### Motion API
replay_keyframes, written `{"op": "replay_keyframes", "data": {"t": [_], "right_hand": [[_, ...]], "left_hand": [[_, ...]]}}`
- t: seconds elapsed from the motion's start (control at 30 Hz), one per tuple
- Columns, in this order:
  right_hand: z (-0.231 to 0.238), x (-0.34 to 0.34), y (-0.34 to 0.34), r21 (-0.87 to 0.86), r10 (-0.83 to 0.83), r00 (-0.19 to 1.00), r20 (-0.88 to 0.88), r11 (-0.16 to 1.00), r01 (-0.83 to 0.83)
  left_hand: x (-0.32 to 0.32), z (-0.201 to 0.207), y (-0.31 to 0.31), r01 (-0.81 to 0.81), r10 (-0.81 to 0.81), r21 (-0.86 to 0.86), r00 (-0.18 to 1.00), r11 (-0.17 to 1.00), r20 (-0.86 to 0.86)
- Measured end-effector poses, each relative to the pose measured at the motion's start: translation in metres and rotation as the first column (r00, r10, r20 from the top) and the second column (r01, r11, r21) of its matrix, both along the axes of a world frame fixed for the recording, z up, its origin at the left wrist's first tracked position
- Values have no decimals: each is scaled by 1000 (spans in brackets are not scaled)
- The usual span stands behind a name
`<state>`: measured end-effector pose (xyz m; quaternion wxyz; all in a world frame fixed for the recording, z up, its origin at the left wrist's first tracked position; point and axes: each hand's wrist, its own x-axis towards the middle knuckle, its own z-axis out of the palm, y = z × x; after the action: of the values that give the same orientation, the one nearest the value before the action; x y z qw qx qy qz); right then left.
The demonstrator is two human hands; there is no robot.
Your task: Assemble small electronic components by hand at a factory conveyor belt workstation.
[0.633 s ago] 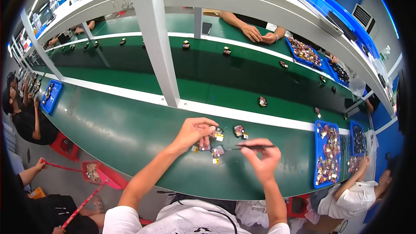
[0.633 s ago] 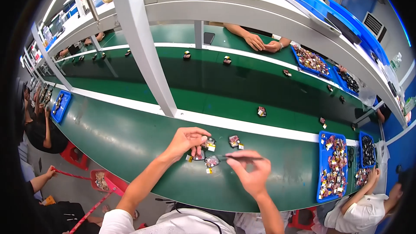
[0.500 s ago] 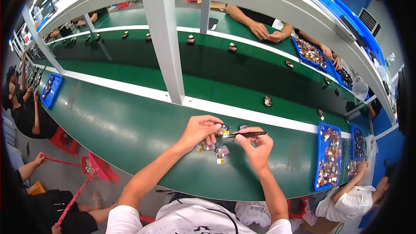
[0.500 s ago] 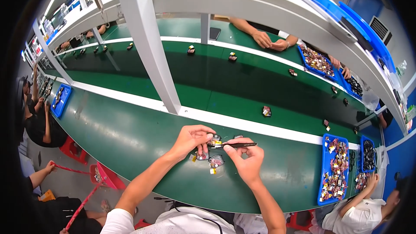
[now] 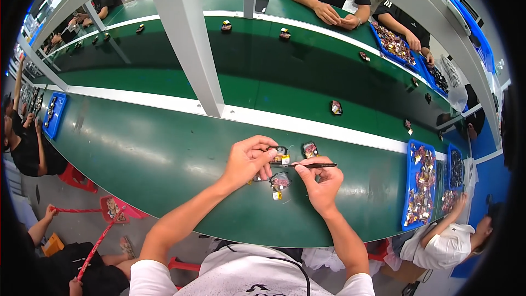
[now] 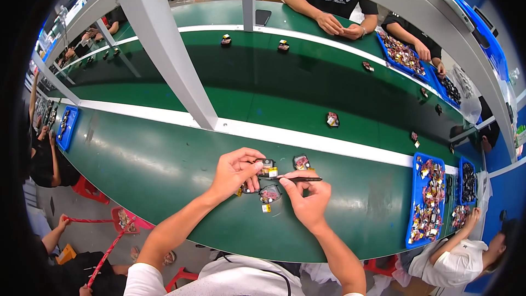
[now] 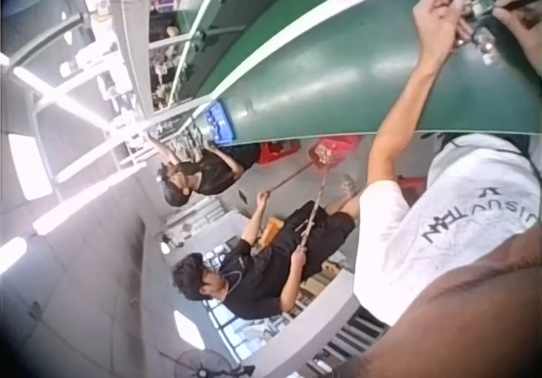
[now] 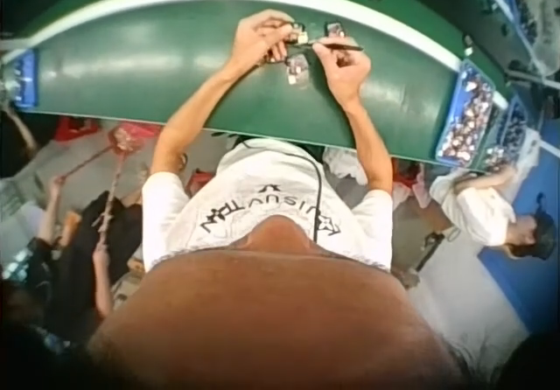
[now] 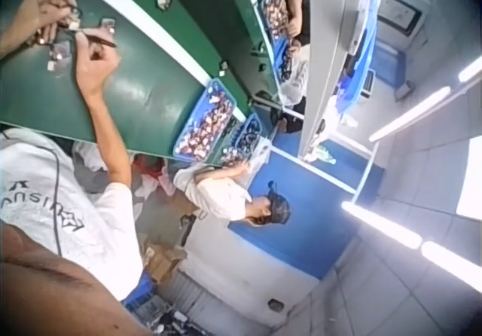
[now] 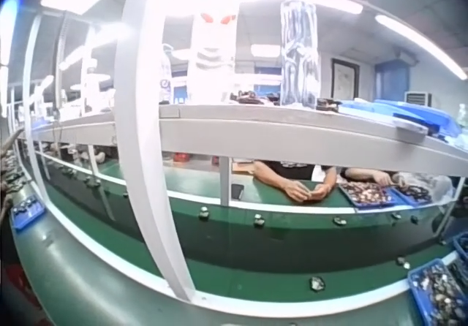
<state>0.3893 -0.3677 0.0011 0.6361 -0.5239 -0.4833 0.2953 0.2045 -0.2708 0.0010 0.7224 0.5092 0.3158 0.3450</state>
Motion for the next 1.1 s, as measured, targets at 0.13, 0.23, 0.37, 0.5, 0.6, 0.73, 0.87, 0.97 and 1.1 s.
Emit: {"op": "replay_keyframes", "data": {"t": [0.13,0.23,0.37,0.5,0.6,0.73,0.87,0.97,1.1], "right_hand": [[1,0,-3,-6,1,996,85,1000,0],[1,-1,-5,-35,8,994,106,999,-4],[0,-2,-6,-92,-12,995,96,996,21],[-2,-6,-2,-45,-39,995,87,998,43],[0,-8,-2,-61,-42,997,67,997,46],[3,-8,-3,-106,-57,998,33,993,60],[3,-8,-5,-154,-20,1000,11,988,21],[5,-9,-5,-180,-19,1000,-4,984,18],[1,-6,-3,-198,-2,995,-95,980,-17]], "left_hand": [[1,0,-5,-17,18,31,1000,999,-9],[2,-2,-11,-22,22,21,1000,1000,-7],[3,-3,-15,-48,48,32,999,998,-8],[4,-3,-18,-53,57,85,998,995,-40],[3,-2,-19,-68,72,91,997,994,-38],[3,0,-20,-79,80,64,997,995,-15],[2,0,-22,-66,67,54,998,996,-15],[2,0,-24,-69,70,86,997,994,-13],[3,-1,-26,-75,80,149,996,986,-27]]}}
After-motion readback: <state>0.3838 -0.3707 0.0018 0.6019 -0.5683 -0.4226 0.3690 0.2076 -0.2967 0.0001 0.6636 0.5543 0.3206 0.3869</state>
